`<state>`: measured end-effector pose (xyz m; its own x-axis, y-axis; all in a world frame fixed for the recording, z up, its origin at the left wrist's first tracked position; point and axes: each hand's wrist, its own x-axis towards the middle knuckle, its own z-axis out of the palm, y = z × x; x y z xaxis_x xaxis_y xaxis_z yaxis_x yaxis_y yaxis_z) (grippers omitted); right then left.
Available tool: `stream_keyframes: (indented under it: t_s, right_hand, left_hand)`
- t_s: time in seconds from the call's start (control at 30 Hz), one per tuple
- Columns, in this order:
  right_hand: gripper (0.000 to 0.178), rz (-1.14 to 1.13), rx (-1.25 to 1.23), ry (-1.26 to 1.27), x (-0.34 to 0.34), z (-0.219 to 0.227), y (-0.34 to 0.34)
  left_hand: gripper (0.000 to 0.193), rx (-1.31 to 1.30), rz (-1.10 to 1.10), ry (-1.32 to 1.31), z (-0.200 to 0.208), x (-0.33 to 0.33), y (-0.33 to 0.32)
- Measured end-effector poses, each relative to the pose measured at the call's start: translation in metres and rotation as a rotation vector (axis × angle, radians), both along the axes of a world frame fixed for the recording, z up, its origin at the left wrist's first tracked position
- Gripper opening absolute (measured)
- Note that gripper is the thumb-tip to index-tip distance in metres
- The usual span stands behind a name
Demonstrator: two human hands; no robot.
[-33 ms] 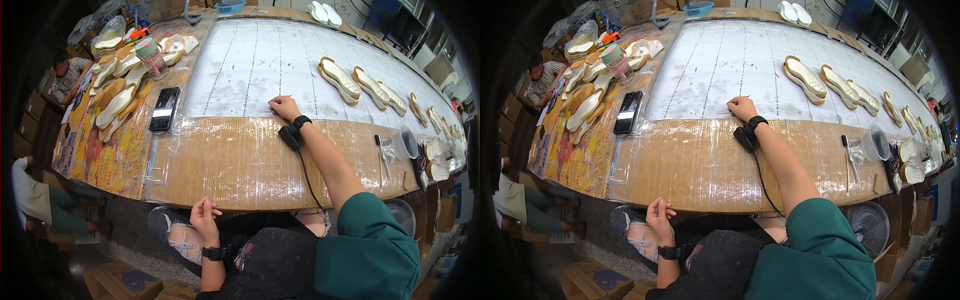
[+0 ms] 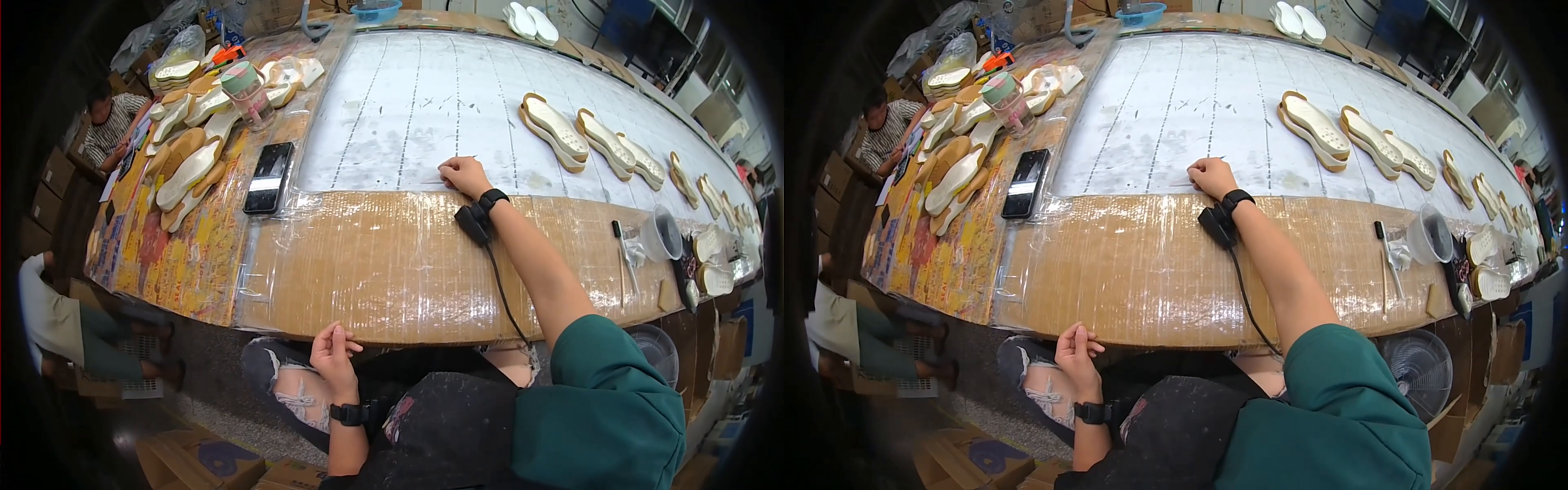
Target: The person marks shoe soles with a marker pen, then places them onto a conveyor belt for assembly.
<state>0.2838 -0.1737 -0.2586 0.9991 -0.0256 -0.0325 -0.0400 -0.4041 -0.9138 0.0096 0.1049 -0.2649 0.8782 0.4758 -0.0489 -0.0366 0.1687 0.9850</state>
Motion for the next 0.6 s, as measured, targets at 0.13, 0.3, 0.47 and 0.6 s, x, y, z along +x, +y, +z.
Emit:
stream_keyframes:
  t_s: [0.13, 0.3, 0.47, 0.6]
  right_hand:
    - [0.018, 0.022, -0.022, 0.001, 0.0022, -0.0021, -0.0018]
    - [0.018, 0.009, -0.021, 0.019, 0.0005, -0.0012, -0.0016]
    - [0.018, 0.002, -0.023, 0.02, 0.0011, -0.0008, -0.004]
    - [0.017, 0.0, -0.014, 0.021, -0.001, 0.0006, -0.0026]
  left_hand:
    - [0.016, 0.013, -0.006, 0.016, 0.0003, -0.0004, 0.0]
    - [0.017, 0.015, -0.008, 0.015, -0.0002, -0.0017, -0.0003]
    - [0.016, 0.004, -0.014, 0.012, 0.0019, -0.0016, -0.0021]
    - [0.015, 0.001, -0.011, 0.002, 0.0015, -0.0019, -0.0022]
